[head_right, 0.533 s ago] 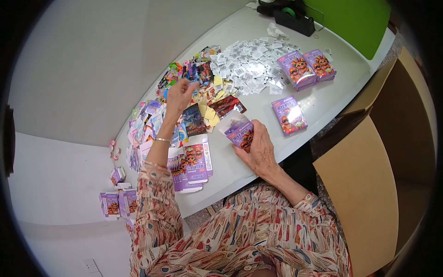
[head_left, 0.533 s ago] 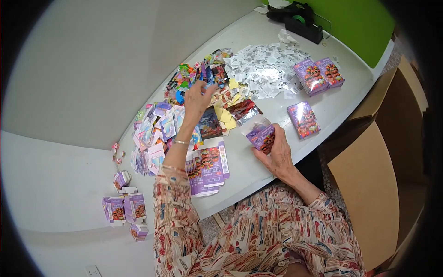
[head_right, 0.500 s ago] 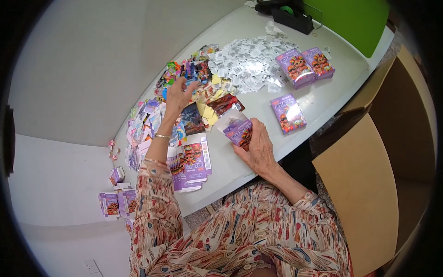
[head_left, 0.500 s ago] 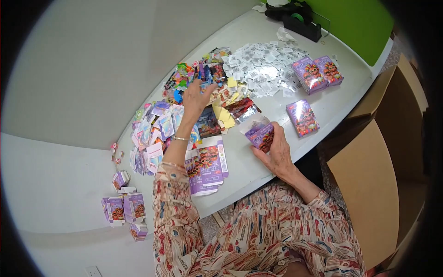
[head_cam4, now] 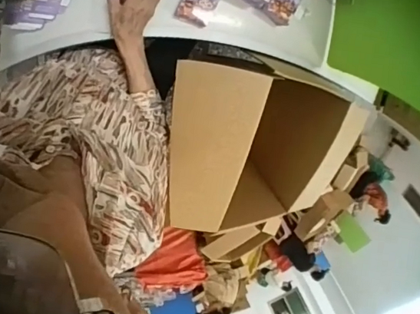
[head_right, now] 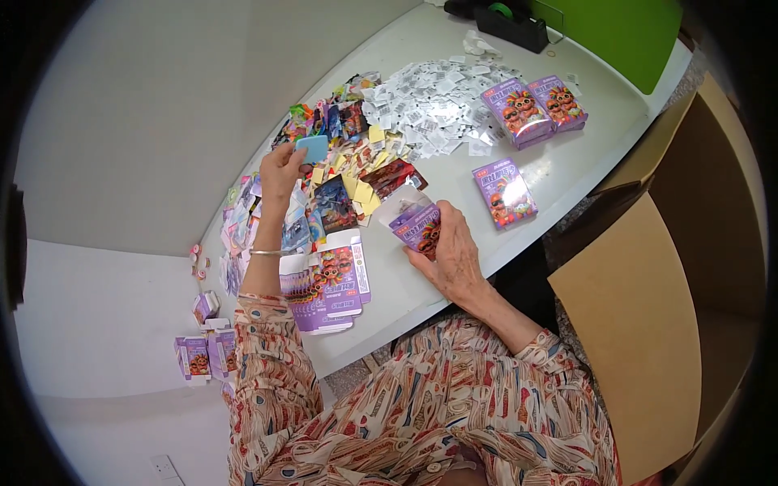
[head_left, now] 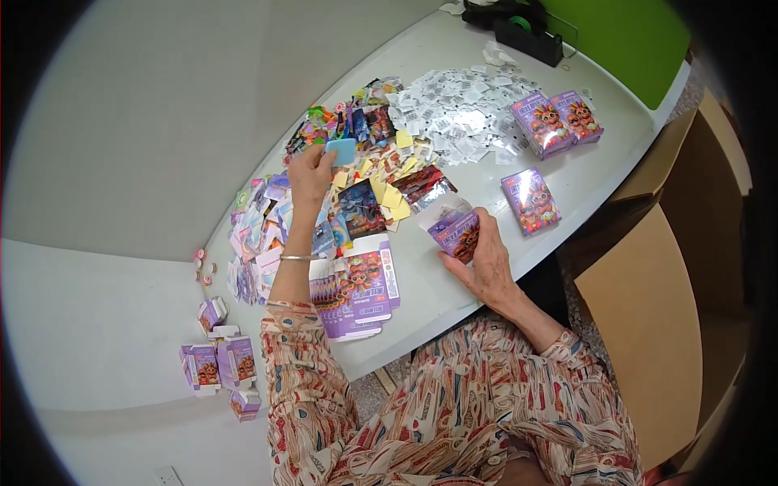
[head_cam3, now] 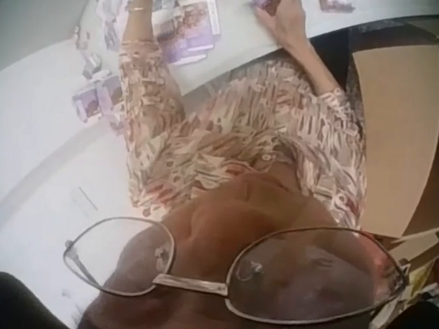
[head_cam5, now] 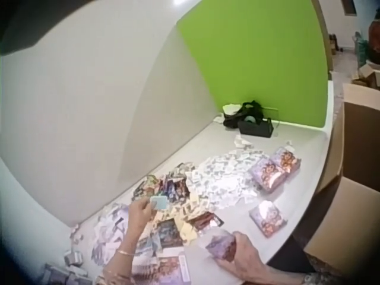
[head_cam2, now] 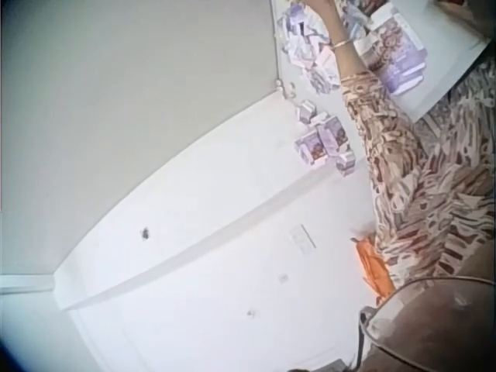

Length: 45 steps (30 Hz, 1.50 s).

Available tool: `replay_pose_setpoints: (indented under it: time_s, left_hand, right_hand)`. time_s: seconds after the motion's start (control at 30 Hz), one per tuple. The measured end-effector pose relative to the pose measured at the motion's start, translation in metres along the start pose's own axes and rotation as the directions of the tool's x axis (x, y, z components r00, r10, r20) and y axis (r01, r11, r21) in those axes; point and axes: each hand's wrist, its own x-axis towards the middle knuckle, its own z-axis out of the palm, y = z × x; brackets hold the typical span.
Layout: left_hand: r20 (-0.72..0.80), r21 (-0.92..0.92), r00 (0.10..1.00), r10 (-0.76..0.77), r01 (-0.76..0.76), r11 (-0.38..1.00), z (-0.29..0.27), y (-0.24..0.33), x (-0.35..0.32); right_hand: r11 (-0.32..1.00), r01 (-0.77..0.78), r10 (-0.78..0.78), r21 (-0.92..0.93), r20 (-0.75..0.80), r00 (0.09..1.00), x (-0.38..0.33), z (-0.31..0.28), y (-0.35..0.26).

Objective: Sorting and stacking small purple and pink packaged products on a table.

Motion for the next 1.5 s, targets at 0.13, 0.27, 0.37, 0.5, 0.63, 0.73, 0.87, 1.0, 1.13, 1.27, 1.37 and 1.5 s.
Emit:
replay_pose_setpoints:
  time_s: [0.13,0.27,0.37,0.5,0.63,0.73,0.87,1.0,1.13,1.27,1.37,1.5]
  left_hand:
    - [0.402,-0.609,0.88,-0.253,0.463,0.644,-0.023,0.053,-0.014]
    - [0.469,-0.672,0.875,-0.119,0.441,0.595,-0.031,0.101,-0.042]
    - [0.419,-0.644,0.908,-0.016,0.31,0.699,-0.035,0.13,-0.06]
    - [0.367,-0.482,0.919,0.143,0.057,0.874,-0.025,0.155,-0.075]
    - [0.343,-0.398,0.912,0.224,-0.074,0.914,-0.004,0.145,-0.094]
    - [0.122,-0.21,0.86,0.495,-0.465,0.86,0.006,0.152,-0.106]
    - [0.213,-0.098,0.833,0.511,-0.502,0.859,0.003,0.16,-0.112]
    - [0.153,-0.377,0.952,0.264,-0.191,0.906,0.002,0.137,-0.073]
    - [0.159,-0.25,0.978,0.132,-0.089,0.964,0.04,0.091,-0.01]
    - [0.112,-0.03,0.961,0.251,-0.25,0.968,0.088,0.06,0.007]
    - [0.001,0.009,0.956,0.292,-0.292,0.956,0.102,0.053,0.009]
    - [-0.104,-0.002,0.963,0.248,-0.25,0.968,0.092,0.045,0.022]
  right_hand:
    - [0.999,-0.005,0.004,-0.038,-0.024,1.0,-0.001,-0.002,0.008]
    - [0.999,-0.028,0.028,-0.02,-0.014,1.0,0.0,-0.003,0.006]
    - [0.999,-0.029,0.029,-0.02,-0.005,1.0,0.003,-0.002,0.004]
    - [0.999,-0.024,0.024,-0.025,-0.018,1.0,0.002,-0.002,0.008]
    - [0.999,-0.034,0.034,-0.013,0.006,0.999,0.0,-0.002,0.005]
    - [0.999,-0.037,0.037,0.008,0.005,0.999,0.0,-0.003,0.003]
    - [0.998,-0.057,0.057,0.021,0.018,0.998,-0.002,-0.003,0.006]
    - [0.998,-0.056,0.056,0.022,0.026,0.998,-0.001,-0.003,0.007]
    - [0.999,-0.041,0.041,-0.003,0.008,0.999,0.001,-0.004,0.007]
    - [1.0,-0.018,0.018,-0.009,-0.003,1.0,0.002,0.0,0.002]
    - [0.999,-0.035,0.035,-0.009,0.015,0.999,0.0,0.0,0.004]
    - [0.999,-0.027,0.026,-0.025,-0.004,1.0,-0.001,-0.004,0.008]
